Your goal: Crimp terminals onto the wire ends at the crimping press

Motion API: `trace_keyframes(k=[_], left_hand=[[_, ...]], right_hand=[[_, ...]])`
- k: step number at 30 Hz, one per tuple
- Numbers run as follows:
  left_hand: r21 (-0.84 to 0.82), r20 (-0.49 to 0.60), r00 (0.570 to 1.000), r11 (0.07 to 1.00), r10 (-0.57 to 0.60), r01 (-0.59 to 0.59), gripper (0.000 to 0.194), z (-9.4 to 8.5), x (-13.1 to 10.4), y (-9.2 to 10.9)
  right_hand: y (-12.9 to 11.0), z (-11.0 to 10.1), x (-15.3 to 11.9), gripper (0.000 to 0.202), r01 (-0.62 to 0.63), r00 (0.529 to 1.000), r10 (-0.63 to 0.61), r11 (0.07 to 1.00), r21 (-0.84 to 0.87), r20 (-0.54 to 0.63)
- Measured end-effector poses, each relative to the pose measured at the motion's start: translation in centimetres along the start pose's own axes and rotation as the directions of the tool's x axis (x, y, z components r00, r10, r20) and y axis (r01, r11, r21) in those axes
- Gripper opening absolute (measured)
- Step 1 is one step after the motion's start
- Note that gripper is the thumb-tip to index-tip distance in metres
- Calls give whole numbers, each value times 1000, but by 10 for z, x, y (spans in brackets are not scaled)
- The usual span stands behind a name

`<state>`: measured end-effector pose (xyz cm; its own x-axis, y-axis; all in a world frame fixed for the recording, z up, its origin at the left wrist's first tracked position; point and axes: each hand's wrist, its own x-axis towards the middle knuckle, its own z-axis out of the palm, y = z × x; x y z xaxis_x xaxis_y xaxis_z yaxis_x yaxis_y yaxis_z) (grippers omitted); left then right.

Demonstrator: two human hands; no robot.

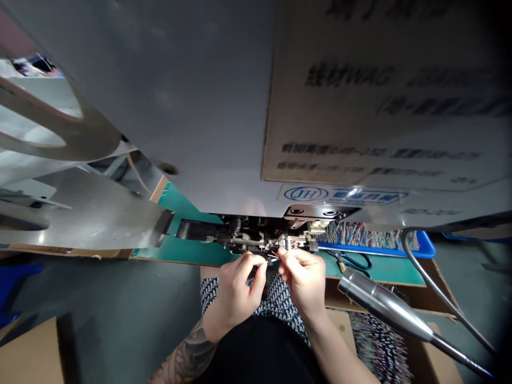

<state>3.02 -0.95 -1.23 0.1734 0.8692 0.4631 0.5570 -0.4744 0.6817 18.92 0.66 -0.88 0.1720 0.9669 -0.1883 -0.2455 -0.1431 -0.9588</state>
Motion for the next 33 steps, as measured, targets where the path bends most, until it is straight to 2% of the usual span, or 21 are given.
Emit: trace_keyframes(k=[5, 10, 15, 17, 20, 24, 29, 33], left_hand=[[28, -2, 1000, 1000, 13, -12, 10, -1, -1, -2], [86, 0, 995, 991, 100, -100, 12, -5, 2, -5], [79, 85, 983, 982, 162, -169, 12, -12, 2, -10], [31, 142, 982, 991, 127, -132, 12, -15, 2, -11], [-29, 232, 972, 999, 34, -28, 15, -21, 3, -11], [-19, 271, 963, 1000, 9, -4, 17, -23, 5, -9], [31, 160, 986, 998, 54, -60, 14, -16, 6, -6], [66, 72, 995, 995, 75, -79, 12, -10, 7, -4]], right_hand=[[-2, 0, -1, 45, 16, 1000, -16, 999, -41, 10], [-11, 0, -3, 44, 17, 999, -11, 990, -137, 40], [-23, -6, -2, 40, -65, 973, 103, 980, -187, 204], [-26, -9, -1, 46, -57, 956, 113, 977, -207, 271], [-30, -14, -3, 47, -69, 942, 132, 976, -206, 308], [-29, -13, -6, 36, -104, 951, 151, 978, -181, 269], [-21, -7, -7, 45, -36, 986, 57, 990, -136, 155], [-9, -4, -5, 44, -32, 995, 39, 997, -76, 91]])
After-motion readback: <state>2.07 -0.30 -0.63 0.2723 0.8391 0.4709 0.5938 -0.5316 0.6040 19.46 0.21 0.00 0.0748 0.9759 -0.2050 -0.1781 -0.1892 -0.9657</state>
